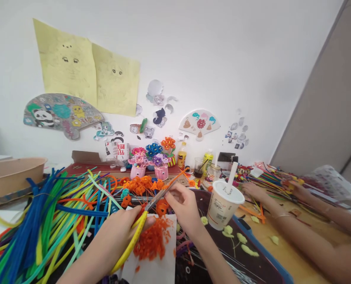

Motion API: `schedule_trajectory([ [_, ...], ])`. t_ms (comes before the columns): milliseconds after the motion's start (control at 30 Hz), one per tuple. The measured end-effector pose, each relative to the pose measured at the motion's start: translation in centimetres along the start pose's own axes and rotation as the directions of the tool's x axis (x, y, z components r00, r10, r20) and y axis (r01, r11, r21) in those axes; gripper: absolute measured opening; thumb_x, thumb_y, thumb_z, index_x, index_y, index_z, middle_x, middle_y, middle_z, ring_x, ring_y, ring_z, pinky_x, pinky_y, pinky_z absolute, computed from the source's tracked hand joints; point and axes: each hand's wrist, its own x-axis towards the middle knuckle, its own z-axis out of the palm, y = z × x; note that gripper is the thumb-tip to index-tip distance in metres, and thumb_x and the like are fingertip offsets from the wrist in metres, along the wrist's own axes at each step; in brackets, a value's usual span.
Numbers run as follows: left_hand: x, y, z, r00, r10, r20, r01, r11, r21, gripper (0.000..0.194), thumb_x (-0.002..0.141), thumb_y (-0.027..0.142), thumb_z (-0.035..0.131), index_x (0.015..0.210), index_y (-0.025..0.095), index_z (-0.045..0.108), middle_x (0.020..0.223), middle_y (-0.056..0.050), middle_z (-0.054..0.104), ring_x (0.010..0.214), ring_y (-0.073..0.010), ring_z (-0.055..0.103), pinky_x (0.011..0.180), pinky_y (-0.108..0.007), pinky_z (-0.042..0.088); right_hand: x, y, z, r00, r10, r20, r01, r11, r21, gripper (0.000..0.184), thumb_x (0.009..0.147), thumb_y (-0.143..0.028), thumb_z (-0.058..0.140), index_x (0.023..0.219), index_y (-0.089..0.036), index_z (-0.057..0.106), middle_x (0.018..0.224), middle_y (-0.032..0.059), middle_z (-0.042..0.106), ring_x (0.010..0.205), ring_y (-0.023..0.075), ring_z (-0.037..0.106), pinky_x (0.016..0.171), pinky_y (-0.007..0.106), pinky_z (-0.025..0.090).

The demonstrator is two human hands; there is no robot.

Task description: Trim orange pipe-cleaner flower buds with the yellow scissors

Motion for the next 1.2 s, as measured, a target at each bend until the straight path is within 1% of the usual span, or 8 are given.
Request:
schedule_trajectory([
  [133,-0.07,-0.07,-0.31,0.998,-0.055,0.013,0.054,0.998,0.039,0.036,0.088,0.05,0.03,0.072,0.024,0.05,0.063,-0.005,0.068,0.067,-0.0252,0.065,0.064,-0.031,0.039,0.0,0.03,-0.06,1.0,-0.008,0.006,0.008,1.0,0.011,0.011,0.08,-0.026,0.06,0.073,-0.018,0.061,0.063,-0.0011,0.056,0.065,0.0165,0.058,0.065,0.028,0.047],
  [233,-0.02,-0.02,-0.25,0.999,-0.042,0.012,0.042,0.999,0.028,0.037,0.088,0.05,0.028,0.07,0.024,0.048,0.06,-0.004,0.067,0.067,-0.0253,0.065,0.065,-0.032,0.04,0.04,0.11,-0.12,1.0,-0.012,0.002,0.012,1.0,-0.001,0.011,0.081,-0.026,0.06,0.073,-0.018,0.061,0.066,-0.0004,0.058,0.064,0.0158,0.057,0.064,0.027,0.047],
  [400,0.2,0.23,0.09,1.0,0.001,0.022,-0.001,1.0,-0.002,0.041,0.088,0.05,0.023,0.063,0.025,0.044,0.053,-0.003,0.064,0.061,-0.0236,0.064,0.064,-0.031,0.04,0.1,0.15,-0.17,1.0,-0.018,-0.003,0.018,1.0,-0.014,0.012,0.081,-0.026,0.059,0.073,-0.018,0.059,0.069,0.0007,0.06,0.064,0.0155,0.056,0.064,0.027,0.046],
  [633,0.13,0.31,-0.11,0.999,-0.021,0.036,0.021,1.0,0.002,0.042,0.087,0.053,0.024,0.06,0.025,0.04,0.047,-0.001,0.057,0.051,-0.0206,0.059,0.057,-0.029,0.037,0.07,0.23,-0.15,1.0,-0.027,-0.009,0.027,0.999,-0.039,0.012,0.081,-0.025,0.059,0.072,-0.017,0.059,0.068,0.0005,0.058,0.063,0.0151,0.055,0.064,0.027,0.045],
  [800,0.16,-0.19,0.38,0.999,-0.027,0.02,0.026,1.0,0.003,0.04,0.087,0.053,0.028,0.059,0.025,0.038,0.042,0.002,0.05,0.045,-0.0183,0.054,0.053,-0.028,0.034,0.08,0.35,-0.11,1.0,-0.021,-0.006,0.02,0.999,-0.039,0.012,0.081,-0.025,0.059,0.072,-0.017,0.058,0.067,-0.0001,0.057,0.062,0.0148,0.054,0.062,0.027,0.044],
  [933,0.1,-0.47,0.59,1.0,-0.005,0.0,0.005,1.0,0.015,0.037,0.087,0.049,0.029,0.061,0.025,0.042,0.055,-0.001,0.059,0.056,-0.0202,0.06,0.056,-0.028,0.035,0.01,0.16,-0.11,0.999,-0.027,-0.017,0.026,0.999,-0.047,0.012,0.082,-0.025,0.058,0.072,-0.017,0.059,0.068,0.0002,0.057,0.062,0.0144,0.052,0.061,0.026,0.044],
  [1100,-0.13,-0.03,0.24,0.999,-0.029,-0.036,0.031,0.999,0.034,0.032,0.087,0.047,0.031,0.078,0.023,0.05,0.078,-0.007,0.068,0.072,-0.0243,0.064,0.063,-0.03,0.038,-0.08,-0.08,0.04,1.0,-0.025,-0.01,0.025,0.999,-0.028,0.011,0.081,-0.024,0.059,0.072,-0.019,0.059,0.063,-0.0025,0.052,0.057,0.0134,0.048,0.066,0.029,0.047],
  [1200,-0.1,0.25,0.35,0.998,-0.053,-0.045,0.054,0.998,0.01,0.033,0.087,0.048,0.031,0.083,0.023,0.052,0.086,-0.009,0.07,0.079,-0.0267,0.065,0.068,-0.033,0.04,-0.07,-0.23,0.12,0.999,-0.034,-0.011,0.033,0.999,-0.025,0.012,0.081,-0.024,0.059,0.07,-0.019,0.058,0.062,-0.0032,0.05,0.056,0.013,0.047,0.068,0.03,0.048],
])
